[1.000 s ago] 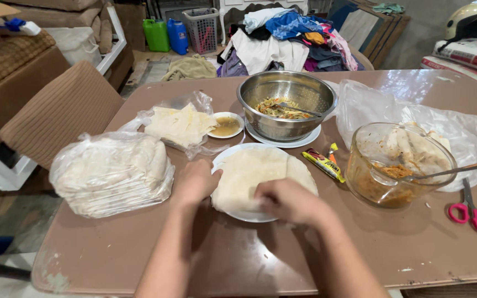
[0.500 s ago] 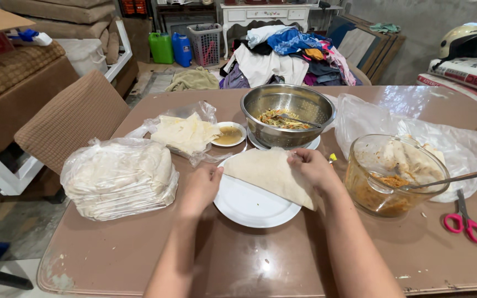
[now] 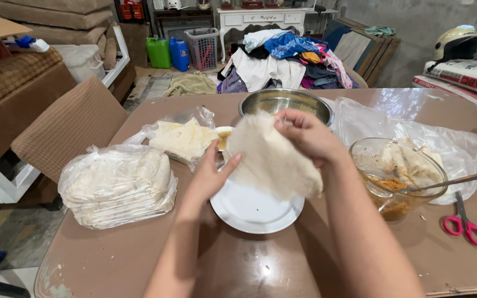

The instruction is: The person rolls a thin sheet around a filling, places it aside, then retrieves a stack of rice paper sheets, separates them, and trims one with scissors. The person also stirs a mixture in a glass bowl and handles a plastic bag of sheets.

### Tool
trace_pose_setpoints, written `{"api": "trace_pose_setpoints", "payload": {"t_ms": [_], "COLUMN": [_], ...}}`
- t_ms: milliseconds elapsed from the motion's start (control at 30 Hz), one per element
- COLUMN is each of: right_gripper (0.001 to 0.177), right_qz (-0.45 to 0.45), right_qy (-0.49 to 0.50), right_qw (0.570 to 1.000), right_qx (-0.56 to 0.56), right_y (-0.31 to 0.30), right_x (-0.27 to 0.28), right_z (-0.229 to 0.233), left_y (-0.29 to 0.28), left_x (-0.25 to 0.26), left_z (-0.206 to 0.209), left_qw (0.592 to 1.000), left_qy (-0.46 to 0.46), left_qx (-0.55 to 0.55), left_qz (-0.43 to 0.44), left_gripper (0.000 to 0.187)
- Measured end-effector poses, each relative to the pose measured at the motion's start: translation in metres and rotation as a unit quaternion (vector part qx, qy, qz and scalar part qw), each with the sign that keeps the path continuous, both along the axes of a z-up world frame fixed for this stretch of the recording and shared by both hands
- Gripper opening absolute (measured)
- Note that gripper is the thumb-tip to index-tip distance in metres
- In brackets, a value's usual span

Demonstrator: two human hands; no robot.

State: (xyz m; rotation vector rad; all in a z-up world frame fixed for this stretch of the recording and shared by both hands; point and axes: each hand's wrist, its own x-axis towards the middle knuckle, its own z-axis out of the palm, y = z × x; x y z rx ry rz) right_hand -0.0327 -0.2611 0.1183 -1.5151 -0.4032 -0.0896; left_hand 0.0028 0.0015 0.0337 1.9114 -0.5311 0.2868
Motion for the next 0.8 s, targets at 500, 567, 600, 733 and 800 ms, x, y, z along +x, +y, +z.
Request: {"api": "trace_pose_setpoints", "payload": {"t_ms": [500, 567, 600, 733, 800], "right_gripper": [0.017, 0.017, 0.018, 0.017, 0.016], "right_qz": [-0.108, -0.092, -0.086, -0.048, -0.068], "right_qy": [0.080, 0.078, 0.077, 0.063, 0.078], "right_qw": [0.962, 0.967, 0.971, 0.992, 0.991], "right_qx": [-0.237, -0.223, -0.210, -0.095, -0.089], "right_y": [-0.004, -0.010, -0.016, -0.034, -0.037], "right_x": [-0.026, -0.029, -0.033, -0.043, -0.036], "right_z": [-0.023, -0.027, -0.027, -0.023, -0.029], "left_y": [0.027, 0.028, 0.029, 0.035, 0.033], "left_x": [-0.013, -0.014, -0.015, -0.015, -0.007], "left_z": [0.029, 0.036, 0.040, 0.056, 0.053], "left_qw": [0.960, 0.984, 0.974, 0.953, 0.971], "left_qy": [0.184, 0.119, 0.145, 0.184, 0.147], "left_qx": [-0.164, -0.089, -0.112, -0.143, -0.095], "left_qz": [-0.134, -0.103, -0.133, -0.196, -0.164], "left_gripper": [0.053, 0.048, 0.046, 0.036, 0.032]}}
